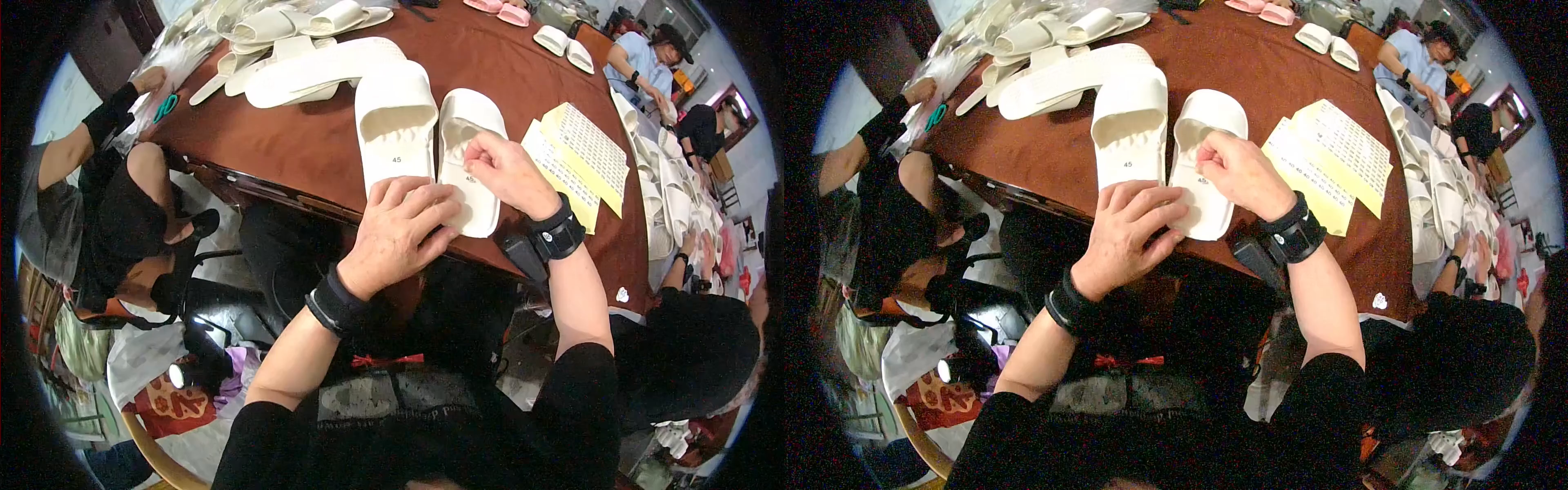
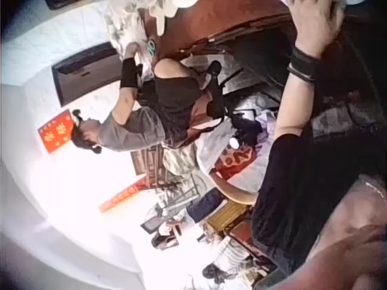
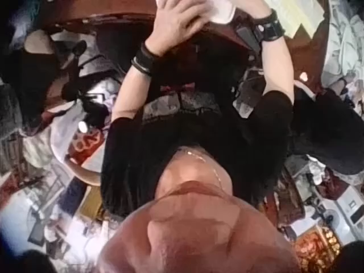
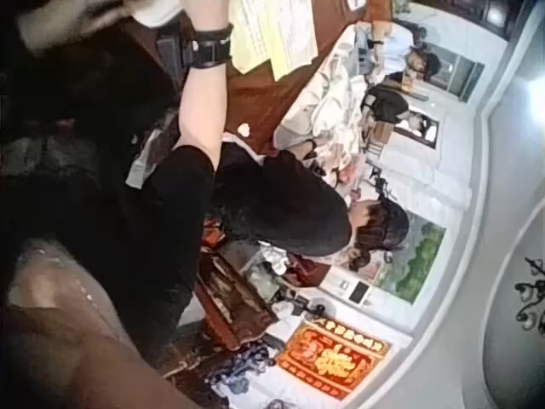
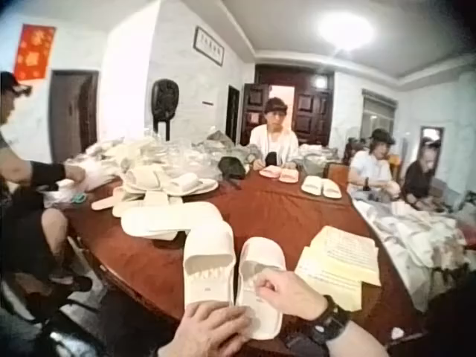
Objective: The person is inspecting and labeling a pair of white slippers at a production table.
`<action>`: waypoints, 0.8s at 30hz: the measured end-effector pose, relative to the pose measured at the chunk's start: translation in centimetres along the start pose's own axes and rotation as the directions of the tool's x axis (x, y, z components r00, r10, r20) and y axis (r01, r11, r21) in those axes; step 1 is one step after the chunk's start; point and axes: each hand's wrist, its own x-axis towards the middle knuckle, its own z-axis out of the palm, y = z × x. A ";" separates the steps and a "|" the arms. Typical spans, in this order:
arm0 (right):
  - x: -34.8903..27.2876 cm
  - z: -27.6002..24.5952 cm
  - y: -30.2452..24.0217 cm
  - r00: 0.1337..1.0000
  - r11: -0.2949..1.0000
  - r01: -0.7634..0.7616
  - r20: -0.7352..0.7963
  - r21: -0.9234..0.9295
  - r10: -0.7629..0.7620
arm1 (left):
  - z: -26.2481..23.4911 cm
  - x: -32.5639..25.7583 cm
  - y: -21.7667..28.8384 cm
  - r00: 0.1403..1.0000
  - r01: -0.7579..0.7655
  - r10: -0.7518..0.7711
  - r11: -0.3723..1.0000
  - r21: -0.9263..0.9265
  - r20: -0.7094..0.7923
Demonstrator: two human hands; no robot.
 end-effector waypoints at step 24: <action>0.1 0.3 0.7 0.995 0.996 0.094 -0.036 0.004 -0.093 | -0.1 -0.1 -0.1 0.999 -0.010 0.010 1.000 -0.005 0.047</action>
